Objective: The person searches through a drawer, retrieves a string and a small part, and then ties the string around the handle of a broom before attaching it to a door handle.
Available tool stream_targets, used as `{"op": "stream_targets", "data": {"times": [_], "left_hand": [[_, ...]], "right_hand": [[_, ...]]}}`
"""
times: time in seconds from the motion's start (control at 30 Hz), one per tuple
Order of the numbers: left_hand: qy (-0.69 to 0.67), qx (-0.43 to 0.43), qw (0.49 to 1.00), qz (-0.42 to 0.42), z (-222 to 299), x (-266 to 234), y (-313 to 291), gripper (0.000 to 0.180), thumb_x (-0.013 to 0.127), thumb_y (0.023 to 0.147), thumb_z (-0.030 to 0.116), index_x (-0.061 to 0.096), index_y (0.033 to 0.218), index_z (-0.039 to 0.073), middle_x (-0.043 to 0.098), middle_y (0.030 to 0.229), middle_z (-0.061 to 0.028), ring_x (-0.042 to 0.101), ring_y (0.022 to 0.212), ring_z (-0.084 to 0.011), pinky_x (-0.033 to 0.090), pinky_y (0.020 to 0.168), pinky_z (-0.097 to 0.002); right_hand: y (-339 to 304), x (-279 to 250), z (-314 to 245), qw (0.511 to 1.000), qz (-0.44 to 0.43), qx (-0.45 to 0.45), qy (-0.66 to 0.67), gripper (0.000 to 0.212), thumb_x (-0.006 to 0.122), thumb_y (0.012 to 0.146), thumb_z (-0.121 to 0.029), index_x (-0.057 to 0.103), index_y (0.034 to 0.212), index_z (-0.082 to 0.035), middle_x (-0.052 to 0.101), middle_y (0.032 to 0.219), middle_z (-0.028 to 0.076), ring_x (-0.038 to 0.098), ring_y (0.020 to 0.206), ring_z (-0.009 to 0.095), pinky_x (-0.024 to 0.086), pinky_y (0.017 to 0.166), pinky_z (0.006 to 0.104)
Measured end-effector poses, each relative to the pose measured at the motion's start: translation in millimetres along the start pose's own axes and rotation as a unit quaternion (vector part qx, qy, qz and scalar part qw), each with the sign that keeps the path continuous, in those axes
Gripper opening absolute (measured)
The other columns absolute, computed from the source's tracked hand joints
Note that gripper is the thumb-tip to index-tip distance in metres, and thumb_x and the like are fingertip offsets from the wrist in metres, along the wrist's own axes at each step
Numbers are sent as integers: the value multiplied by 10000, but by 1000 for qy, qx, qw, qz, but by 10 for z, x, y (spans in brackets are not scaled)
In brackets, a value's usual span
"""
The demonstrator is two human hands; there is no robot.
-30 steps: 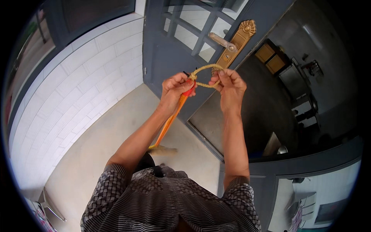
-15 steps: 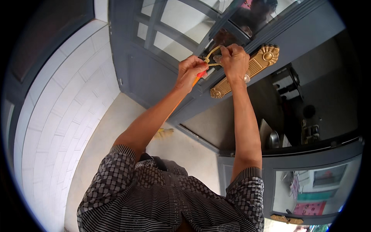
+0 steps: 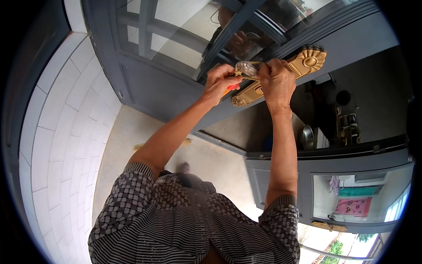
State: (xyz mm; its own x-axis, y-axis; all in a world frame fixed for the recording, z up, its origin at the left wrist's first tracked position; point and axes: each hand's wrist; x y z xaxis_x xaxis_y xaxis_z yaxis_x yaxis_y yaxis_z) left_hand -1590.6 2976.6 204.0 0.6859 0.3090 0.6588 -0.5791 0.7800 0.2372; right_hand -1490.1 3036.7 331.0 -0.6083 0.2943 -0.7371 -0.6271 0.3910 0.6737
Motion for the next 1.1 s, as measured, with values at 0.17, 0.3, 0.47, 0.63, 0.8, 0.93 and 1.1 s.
{"op": "stream_targets", "data": {"times": [0.17,0.3,0.47,0.63,0.8,0.93,1.1], "left_hand": [[-39,0,999,-12,-88,77,35,120,640,769,-1,576,869,-23,607,819,-72,583,718,-110,519,604,-253],[-2,-50,998,-45,-209,209,-28,158,617,790,55,590,933,-6,612,820,-65,587,700,-122,493,657,-249],[13,-56,997,-52,-166,478,-148,217,619,791,76,598,982,-24,611,832,-78,591,714,-127,499,636,-241],[-2,-31,998,-57,-284,581,-148,186,615,797,58,602,962,-27,616,850,-87,593,732,-125,514,654,-250],[37,-48,997,-56,-494,604,-129,165,635,787,67,599,921,-22,618,822,-87,602,734,-136,516,669,-257],[83,-29,995,-50,-700,385,-114,91,647,770,43,594,828,-4,623,775,-73,602,701,-128,488,617,-245],[203,27,978,-30,-662,441,-140,107,677,761,67,607,816,7,629,740,-45,582,660,-91,470,585,-219]], "right_hand": [[57,-27,-42,996,-29,-15,-81,122,599,714,-156,540,683,-54,588,722,111,598,653,320,476,576,406],[-49,-144,5,994,-27,-20,-109,131,609,719,-170,534,685,-69,593,729,91,597,630,322,470,553,412],[-263,-370,289,990,23,23,-136,159,613,769,-201,530,698,-87,585,739,70,593,634,312,465,541,403],[-412,-401,599,996,50,50,-55,128,624,772,-173,545,720,-86,593,759,51,592,702,301,462,598,399],[-723,-147,949,989,39,121,79,94,656,760,-171,594,799,-112,618,793,61,604,723,302,468,625,387],[-1038,-60,1087,973,26,167,156,171,683,741,-200,618,852,-88,635,795,108,632,716,270,484,633,348],[-1586,152,1112,919,-54,255,297,127,642,750,-132,632,848,-52,640,697,92,617,642,176,473,609,271]]}}
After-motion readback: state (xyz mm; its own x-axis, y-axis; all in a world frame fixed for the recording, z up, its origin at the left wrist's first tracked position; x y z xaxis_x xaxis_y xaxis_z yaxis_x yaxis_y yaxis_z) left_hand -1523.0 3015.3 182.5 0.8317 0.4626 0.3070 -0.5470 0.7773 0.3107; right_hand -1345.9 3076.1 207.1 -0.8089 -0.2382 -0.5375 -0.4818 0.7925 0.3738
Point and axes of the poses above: each hand's wrist, its own y-axis towards the middle knuckle, its own x-axis out of the palm, z = x × y
